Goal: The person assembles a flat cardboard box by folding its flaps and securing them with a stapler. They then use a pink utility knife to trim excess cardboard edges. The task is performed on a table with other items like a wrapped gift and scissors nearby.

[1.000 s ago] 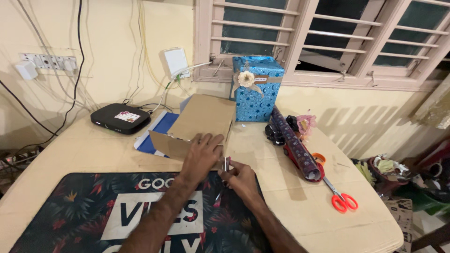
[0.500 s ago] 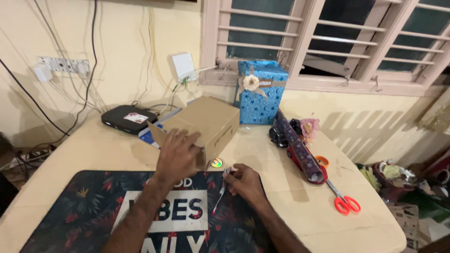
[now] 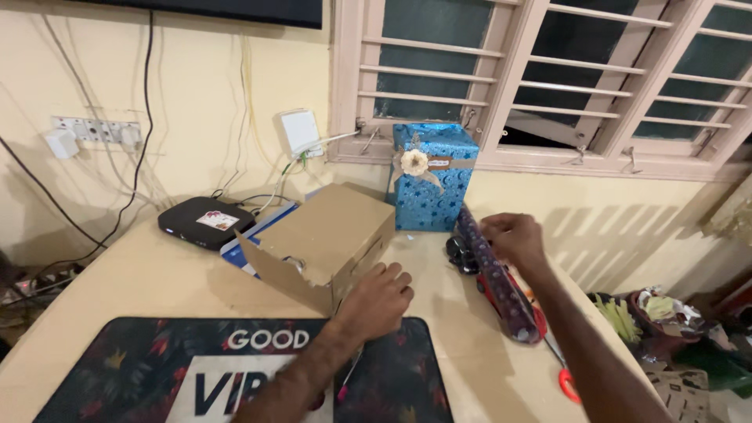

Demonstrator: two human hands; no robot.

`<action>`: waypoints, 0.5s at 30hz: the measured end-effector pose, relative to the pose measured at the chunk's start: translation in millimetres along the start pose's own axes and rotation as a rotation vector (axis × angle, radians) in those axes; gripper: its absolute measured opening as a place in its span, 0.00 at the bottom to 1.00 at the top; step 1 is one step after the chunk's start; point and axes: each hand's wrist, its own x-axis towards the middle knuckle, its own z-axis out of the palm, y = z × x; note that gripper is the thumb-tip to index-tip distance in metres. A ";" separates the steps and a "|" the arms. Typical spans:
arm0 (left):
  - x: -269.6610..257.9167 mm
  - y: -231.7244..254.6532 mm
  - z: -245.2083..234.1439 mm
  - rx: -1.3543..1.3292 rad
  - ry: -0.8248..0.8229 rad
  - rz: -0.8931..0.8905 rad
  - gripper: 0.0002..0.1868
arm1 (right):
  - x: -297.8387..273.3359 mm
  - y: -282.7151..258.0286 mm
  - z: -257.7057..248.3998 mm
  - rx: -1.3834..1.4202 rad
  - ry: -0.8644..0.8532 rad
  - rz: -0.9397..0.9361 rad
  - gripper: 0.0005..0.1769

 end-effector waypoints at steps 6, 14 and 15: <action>28.1 -8.0 47.0 -0.128 -0.153 -0.162 0.05 | 112.2 82.0 -24.2 -0.178 0.005 -0.151 0.12; 37.0 -30.9 82.1 -0.167 -0.170 -0.187 0.05 | 206.4 163.9 7.1 -0.454 -0.013 -0.321 0.10; 36.4 -32.3 84.3 -0.163 -0.183 -0.192 0.05 | 213.9 171.0 11.8 -0.507 -0.076 -0.285 0.10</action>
